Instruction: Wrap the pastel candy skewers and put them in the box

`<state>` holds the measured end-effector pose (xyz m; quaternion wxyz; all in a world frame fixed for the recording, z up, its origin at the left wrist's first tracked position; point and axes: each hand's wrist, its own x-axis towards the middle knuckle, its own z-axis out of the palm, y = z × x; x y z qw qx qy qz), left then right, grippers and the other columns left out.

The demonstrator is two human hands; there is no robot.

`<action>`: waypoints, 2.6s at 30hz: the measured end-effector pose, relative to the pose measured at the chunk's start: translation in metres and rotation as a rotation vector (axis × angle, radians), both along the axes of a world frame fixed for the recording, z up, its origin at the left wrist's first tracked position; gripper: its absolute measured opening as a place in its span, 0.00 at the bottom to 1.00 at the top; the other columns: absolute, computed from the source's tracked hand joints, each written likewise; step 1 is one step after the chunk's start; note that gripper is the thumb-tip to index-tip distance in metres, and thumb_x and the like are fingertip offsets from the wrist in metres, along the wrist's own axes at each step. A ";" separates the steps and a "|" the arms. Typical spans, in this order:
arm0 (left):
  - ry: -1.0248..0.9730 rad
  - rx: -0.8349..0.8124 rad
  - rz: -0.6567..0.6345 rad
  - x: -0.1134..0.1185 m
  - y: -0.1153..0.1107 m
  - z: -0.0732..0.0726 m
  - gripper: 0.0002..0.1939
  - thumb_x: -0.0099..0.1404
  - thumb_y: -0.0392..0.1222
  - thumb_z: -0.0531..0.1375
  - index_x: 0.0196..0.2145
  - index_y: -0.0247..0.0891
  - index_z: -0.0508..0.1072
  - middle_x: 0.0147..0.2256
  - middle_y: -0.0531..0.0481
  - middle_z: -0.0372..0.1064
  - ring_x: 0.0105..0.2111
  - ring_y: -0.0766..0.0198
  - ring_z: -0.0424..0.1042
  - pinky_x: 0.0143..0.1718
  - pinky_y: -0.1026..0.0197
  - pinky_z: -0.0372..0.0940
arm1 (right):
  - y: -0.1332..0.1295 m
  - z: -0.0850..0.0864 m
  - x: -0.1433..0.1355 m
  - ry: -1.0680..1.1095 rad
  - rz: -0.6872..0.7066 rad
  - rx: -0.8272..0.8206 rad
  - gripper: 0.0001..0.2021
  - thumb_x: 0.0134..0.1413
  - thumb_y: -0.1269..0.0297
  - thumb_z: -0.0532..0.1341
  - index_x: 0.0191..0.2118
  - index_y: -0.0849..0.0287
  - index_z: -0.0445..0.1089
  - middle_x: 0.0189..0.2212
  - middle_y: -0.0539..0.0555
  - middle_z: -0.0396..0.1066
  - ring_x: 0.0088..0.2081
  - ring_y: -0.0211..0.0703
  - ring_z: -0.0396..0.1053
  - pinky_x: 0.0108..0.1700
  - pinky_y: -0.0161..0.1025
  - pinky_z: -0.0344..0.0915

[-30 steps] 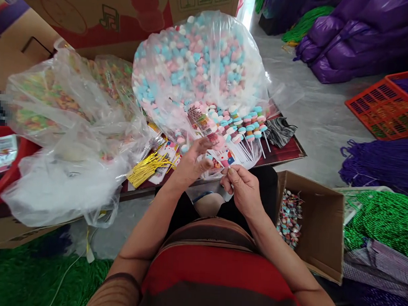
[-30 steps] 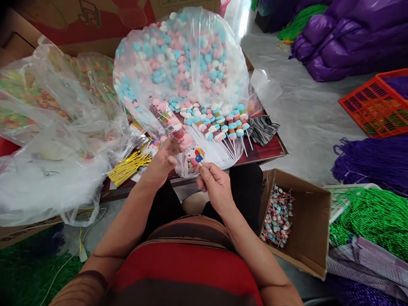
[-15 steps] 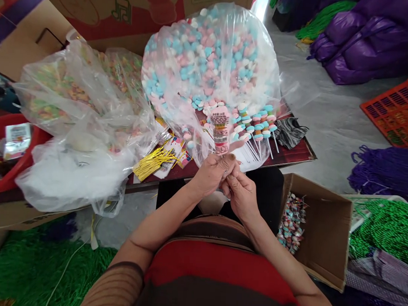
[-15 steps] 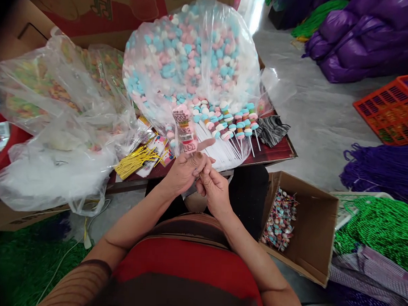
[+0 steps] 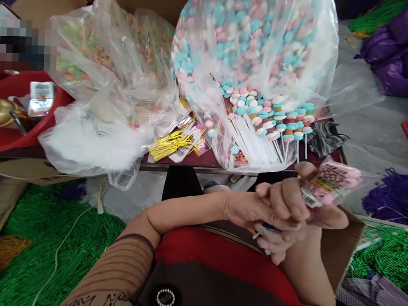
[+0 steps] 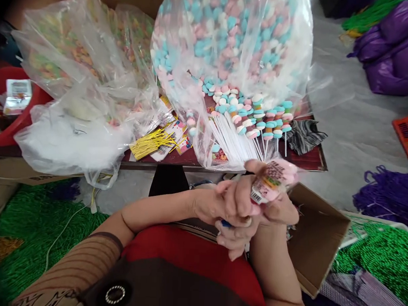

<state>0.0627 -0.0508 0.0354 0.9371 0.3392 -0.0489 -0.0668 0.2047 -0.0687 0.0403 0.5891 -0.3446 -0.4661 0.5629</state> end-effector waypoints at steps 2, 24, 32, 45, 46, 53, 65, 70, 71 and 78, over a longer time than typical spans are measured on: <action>0.159 0.144 0.220 -0.005 0.004 -0.002 0.20 0.72 0.53 0.57 0.26 0.39 0.66 0.16 0.58 0.54 0.19 0.67 0.61 0.31 0.60 0.69 | -0.001 0.004 -0.014 0.044 -0.059 -0.028 0.16 0.48 0.47 0.72 0.40 0.45 0.74 0.14 0.41 0.61 0.14 0.38 0.58 0.38 0.52 0.75; 0.561 1.259 1.386 -0.092 0.038 -0.028 0.23 0.74 0.59 0.50 0.31 0.39 0.69 0.26 0.51 0.69 0.26 0.65 0.68 0.30 0.62 0.61 | 0.054 0.003 -0.089 -0.223 -0.219 0.049 0.07 0.55 0.57 0.72 0.39 0.49 0.78 0.39 0.50 0.81 0.39 0.45 0.80 0.45 0.46 0.79; 0.630 0.123 1.817 -0.168 0.061 -0.028 0.21 0.67 0.59 0.62 0.29 0.40 0.67 0.15 0.64 0.50 0.14 0.73 0.57 0.24 0.68 0.64 | 0.115 -0.024 -0.123 -0.804 0.152 0.146 0.11 0.64 0.67 0.60 0.45 0.54 0.80 0.43 0.54 0.81 0.45 0.47 0.78 0.52 0.47 0.73; 0.713 0.217 1.832 -0.176 0.082 -0.057 0.18 0.69 0.54 0.62 0.28 0.40 0.67 0.15 0.62 0.55 0.16 0.73 0.62 0.23 0.69 0.63 | 0.149 -0.069 -0.142 -1.233 0.164 0.297 0.11 0.60 0.68 0.60 0.29 0.55 0.79 0.30 0.54 0.76 0.36 0.45 0.71 0.39 0.41 0.65; 0.713 0.231 1.827 -0.177 0.082 -0.058 0.18 0.70 0.54 0.62 0.28 0.40 0.67 0.15 0.62 0.55 0.16 0.73 0.62 0.23 0.69 0.63 | 0.151 -0.067 -0.138 -1.195 0.133 0.283 0.11 0.59 0.68 0.61 0.29 0.54 0.80 0.30 0.53 0.77 0.36 0.46 0.72 0.40 0.42 0.66; 0.699 0.261 1.824 -0.180 0.081 -0.060 0.17 0.68 0.54 0.63 0.29 0.40 0.69 0.16 0.61 0.57 0.16 0.73 0.61 0.22 0.69 0.62 | 0.147 -0.033 -0.118 -0.919 -0.093 0.003 0.06 0.52 0.68 0.65 0.26 0.57 0.79 0.22 0.49 0.75 0.28 0.43 0.72 0.36 0.41 0.67; 0.596 0.181 1.537 -0.126 0.064 -0.015 0.16 0.65 0.50 0.65 0.28 0.40 0.63 0.19 0.62 0.45 0.15 0.77 0.44 0.16 0.71 0.40 | 0.089 -0.010 -0.130 -0.799 -0.172 0.168 0.08 0.56 0.65 0.62 0.30 0.54 0.79 0.26 0.48 0.78 0.28 0.39 0.71 0.34 0.38 0.68; 0.610 0.171 1.489 -0.115 0.062 -0.009 0.17 0.66 0.50 0.62 0.27 0.40 0.62 0.18 0.62 0.44 0.15 0.76 0.42 0.16 0.69 0.39 | 0.085 -0.010 -0.123 -0.953 -0.233 0.267 0.09 0.57 0.66 0.60 0.29 0.54 0.78 0.25 0.50 0.77 0.27 0.40 0.72 0.34 0.38 0.69; 0.599 0.180 1.495 -0.115 0.062 -0.010 0.18 0.66 0.52 0.62 0.26 0.40 0.62 0.18 0.62 0.44 0.15 0.76 0.42 0.16 0.69 0.39 | 0.084 -0.009 -0.122 -0.963 -0.243 0.272 0.09 0.56 0.66 0.60 0.29 0.54 0.78 0.25 0.50 0.77 0.27 0.40 0.72 0.35 0.38 0.69; 0.537 0.204 1.564 -0.111 0.061 -0.017 0.20 0.66 0.56 0.62 0.26 0.38 0.67 0.18 0.61 0.47 0.16 0.77 0.44 0.17 0.70 0.41 | 0.079 -0.014 -0.117 -0.627 -0.201 0.065 0.07 0.57 0.58 0.65 0.32 0.53 0.79 0.28 0.50 0.78 0.30 0.40 0.72 0.36 0.40 0.70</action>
